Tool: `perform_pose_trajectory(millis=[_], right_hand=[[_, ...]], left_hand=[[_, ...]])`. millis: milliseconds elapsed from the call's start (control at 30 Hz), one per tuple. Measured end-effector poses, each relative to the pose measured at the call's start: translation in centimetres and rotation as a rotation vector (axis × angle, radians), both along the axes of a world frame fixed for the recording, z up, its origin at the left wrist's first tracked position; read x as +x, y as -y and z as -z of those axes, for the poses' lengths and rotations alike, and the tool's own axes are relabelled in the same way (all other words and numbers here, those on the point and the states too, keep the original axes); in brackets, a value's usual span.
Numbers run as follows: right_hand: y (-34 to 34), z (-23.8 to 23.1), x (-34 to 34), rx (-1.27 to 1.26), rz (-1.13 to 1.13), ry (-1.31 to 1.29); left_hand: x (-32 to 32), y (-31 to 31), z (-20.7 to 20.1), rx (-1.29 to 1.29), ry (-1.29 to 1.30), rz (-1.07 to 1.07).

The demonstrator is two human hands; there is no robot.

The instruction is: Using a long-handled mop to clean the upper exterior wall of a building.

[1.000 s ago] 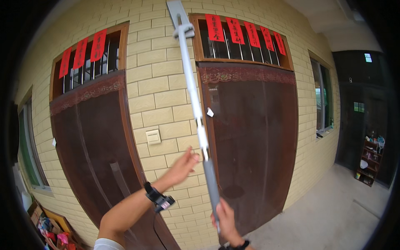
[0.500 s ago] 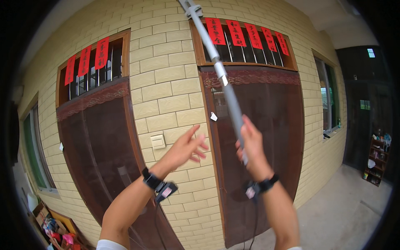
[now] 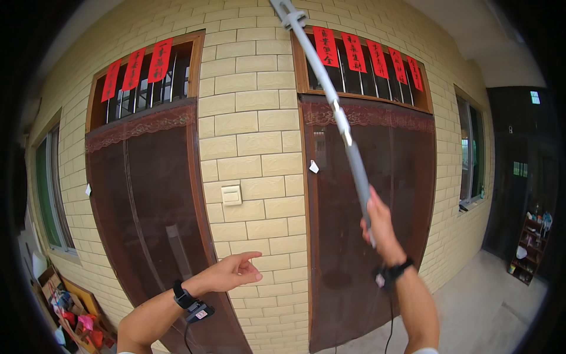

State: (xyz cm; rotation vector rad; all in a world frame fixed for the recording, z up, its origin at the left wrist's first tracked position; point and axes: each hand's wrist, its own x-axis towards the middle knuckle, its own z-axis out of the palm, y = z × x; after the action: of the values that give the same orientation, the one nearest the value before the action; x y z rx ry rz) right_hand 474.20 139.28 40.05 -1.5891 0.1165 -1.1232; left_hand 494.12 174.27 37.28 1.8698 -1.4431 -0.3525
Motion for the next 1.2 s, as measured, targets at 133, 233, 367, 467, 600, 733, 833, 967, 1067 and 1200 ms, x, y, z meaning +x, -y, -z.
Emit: perform_pose_trajectory(millis=[133,233,367,467,600,733,833,967,1067,1200], right_hand=[[-6.6,10.5,-1.9,0.150,-0.106,-0.049],[-13.2,16.5,-1.4,0.376,-0.193,0.042],[-20.8,17.2,1.1,0.412,-0.370,0.109],[-22.6,12.5,3.0,0.410,-0.408,0.144],[-21.1,2.3,5.8,0.319,-0.435,0.241],[-20.3,-2.9,5.6,0.073,-0.342,0.311],[-17.5,0.7,3.4,-0.095,-0.206,0.258],[-17.6,6.8,-2.2,0.182,-0.277,0.081],[-16.7,11.8,-7.1,0.192,-0.303,-0.016],[-17.5,14.1,-9.8,-0.050,-0.044,-0.038]], left_hand=[[1.7,-0.6,2.5,0.067,-0.049,0.024],[0.7,-0.1,3.1,-0.022,-0.036,0.058],[-0.8,2.6,0.9,-0.346,-0.048,0.140],[-1.6,5.4,-4.0,-0.501,0.254,0.213],[0.7,9.4,-14.1,-0.585,0.671,-0.067],[-0.6,10.2,-20.1,-0.654,1.032,-0.349],[-3.0,12.5,-17.9,-0.754,1.283,-0.230],[-5.5,14.1,-12.1,-0.786,1.453,0.042],[-9.0,14.4,-8.2,-0.684,1.369,0.168],[-10.8,14.4,-5.8,-0.661,1.331,0.196]])
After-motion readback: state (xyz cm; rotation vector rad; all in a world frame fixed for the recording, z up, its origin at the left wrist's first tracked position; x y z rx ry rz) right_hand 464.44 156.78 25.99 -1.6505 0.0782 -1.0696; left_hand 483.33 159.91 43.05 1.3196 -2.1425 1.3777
